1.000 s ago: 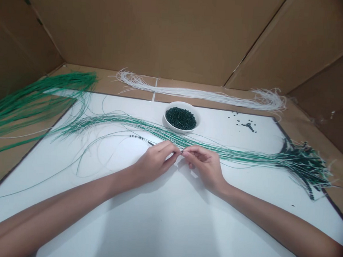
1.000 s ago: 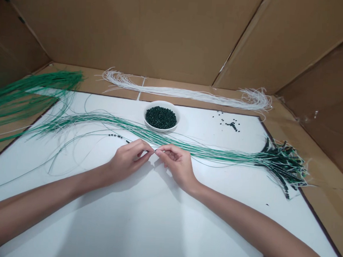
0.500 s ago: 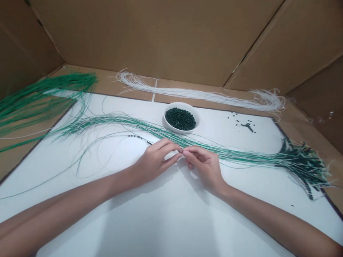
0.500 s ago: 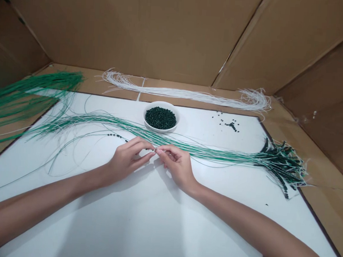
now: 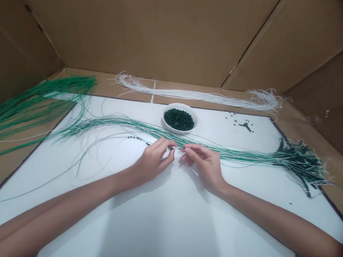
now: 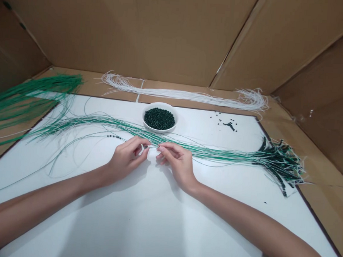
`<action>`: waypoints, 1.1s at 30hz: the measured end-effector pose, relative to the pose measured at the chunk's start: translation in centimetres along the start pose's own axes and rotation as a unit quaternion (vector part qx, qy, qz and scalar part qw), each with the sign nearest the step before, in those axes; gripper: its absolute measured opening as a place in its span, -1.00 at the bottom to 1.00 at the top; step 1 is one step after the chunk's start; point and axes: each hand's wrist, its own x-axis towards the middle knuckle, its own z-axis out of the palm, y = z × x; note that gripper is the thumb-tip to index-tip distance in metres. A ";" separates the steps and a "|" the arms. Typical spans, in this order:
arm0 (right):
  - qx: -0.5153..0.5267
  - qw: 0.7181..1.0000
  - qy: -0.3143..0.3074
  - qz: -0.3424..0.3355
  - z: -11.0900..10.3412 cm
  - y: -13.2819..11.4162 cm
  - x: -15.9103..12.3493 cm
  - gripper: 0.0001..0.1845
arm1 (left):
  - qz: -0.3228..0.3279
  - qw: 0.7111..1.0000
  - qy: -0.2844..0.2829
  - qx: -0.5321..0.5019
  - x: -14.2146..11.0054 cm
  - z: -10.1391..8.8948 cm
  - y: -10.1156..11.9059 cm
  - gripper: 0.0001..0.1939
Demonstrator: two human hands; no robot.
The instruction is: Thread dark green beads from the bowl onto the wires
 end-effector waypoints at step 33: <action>0.013 1.000 -0.011 -0.011 -0.3 0.6 0.1 -0.83 | 0.008 1.000 -0.012 -0.018 -0.1 0.2 -0.2 -0.92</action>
